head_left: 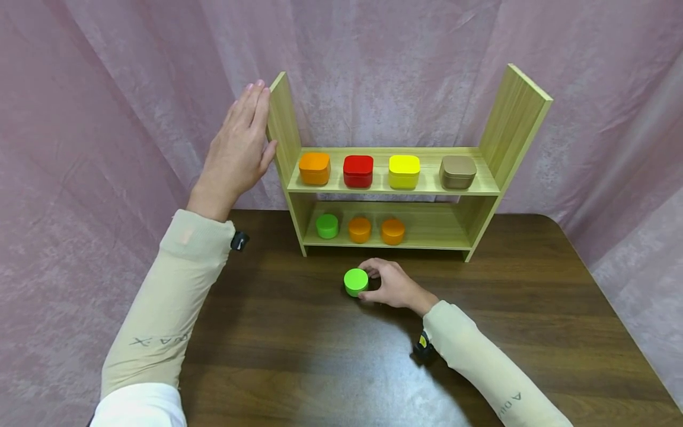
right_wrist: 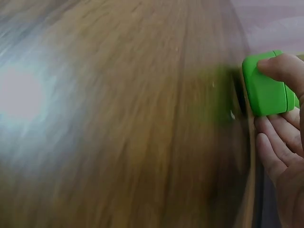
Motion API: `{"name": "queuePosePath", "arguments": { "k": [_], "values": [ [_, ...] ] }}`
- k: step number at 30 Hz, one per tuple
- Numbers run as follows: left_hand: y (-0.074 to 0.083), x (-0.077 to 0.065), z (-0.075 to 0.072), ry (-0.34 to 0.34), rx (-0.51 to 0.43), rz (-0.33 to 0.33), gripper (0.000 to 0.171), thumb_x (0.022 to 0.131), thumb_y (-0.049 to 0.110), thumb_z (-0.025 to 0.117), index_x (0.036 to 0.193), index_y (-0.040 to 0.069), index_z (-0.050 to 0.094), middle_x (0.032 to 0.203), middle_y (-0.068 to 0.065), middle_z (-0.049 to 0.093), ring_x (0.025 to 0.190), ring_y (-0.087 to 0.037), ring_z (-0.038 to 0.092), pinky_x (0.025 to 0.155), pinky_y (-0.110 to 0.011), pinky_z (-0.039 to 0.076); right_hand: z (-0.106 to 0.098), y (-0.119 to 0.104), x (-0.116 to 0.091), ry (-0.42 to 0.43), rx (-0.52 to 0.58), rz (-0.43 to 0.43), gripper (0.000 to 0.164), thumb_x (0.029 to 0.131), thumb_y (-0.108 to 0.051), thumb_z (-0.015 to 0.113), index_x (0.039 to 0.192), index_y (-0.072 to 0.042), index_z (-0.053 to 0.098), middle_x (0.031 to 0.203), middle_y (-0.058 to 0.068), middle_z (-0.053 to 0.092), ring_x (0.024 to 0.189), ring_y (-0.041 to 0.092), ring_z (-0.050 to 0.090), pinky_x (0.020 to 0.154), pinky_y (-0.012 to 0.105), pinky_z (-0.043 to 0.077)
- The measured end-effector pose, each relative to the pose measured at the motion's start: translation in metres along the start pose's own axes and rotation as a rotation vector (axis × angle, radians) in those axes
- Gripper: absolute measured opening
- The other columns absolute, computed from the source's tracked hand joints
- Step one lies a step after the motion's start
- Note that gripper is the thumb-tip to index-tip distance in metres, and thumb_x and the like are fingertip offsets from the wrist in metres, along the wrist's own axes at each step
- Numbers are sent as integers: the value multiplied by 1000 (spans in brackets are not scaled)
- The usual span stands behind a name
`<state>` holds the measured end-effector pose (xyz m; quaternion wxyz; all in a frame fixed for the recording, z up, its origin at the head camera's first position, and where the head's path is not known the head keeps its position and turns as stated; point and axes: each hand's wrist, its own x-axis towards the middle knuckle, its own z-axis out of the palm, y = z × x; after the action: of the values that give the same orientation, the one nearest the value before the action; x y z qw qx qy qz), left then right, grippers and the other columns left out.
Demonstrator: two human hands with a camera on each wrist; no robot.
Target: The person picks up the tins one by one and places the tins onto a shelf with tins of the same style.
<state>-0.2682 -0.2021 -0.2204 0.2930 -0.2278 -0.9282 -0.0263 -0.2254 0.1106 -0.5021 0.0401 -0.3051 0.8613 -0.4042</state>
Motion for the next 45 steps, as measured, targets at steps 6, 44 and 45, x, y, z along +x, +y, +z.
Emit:
{"name": "queuePosePath", "arguments": {
  "k": [6,44,45],
  "values": [
    [0,0,0,7,-2,6,78,104,14,62,167,-2,19,177,-18,20,166,-33,19,136,-47,17,-16,9,-16,23,2,30,53,80,-20,92,125,-5,68,121,8,73,108,24,71,98,42,61],
    [0,0,1,11,-11,5,77,104,13,62,166,-3,20,176,-20,21,165,-34,19,136,-46,16,-145,38,-61,227,-140,231,60,89,-25,86,137,1,61,132,23,69,117,42,72,101,57,59],
    [0,0,1,10,-10,4,77,104,13,62,166,-3,20,176,-20,21,165,-34,19,136,-47,16,-147,37,-59,232,-143,235,60,89,-25,86,137,2,60,133,23,69,117,42,72,101,56,59]
  ]
}}
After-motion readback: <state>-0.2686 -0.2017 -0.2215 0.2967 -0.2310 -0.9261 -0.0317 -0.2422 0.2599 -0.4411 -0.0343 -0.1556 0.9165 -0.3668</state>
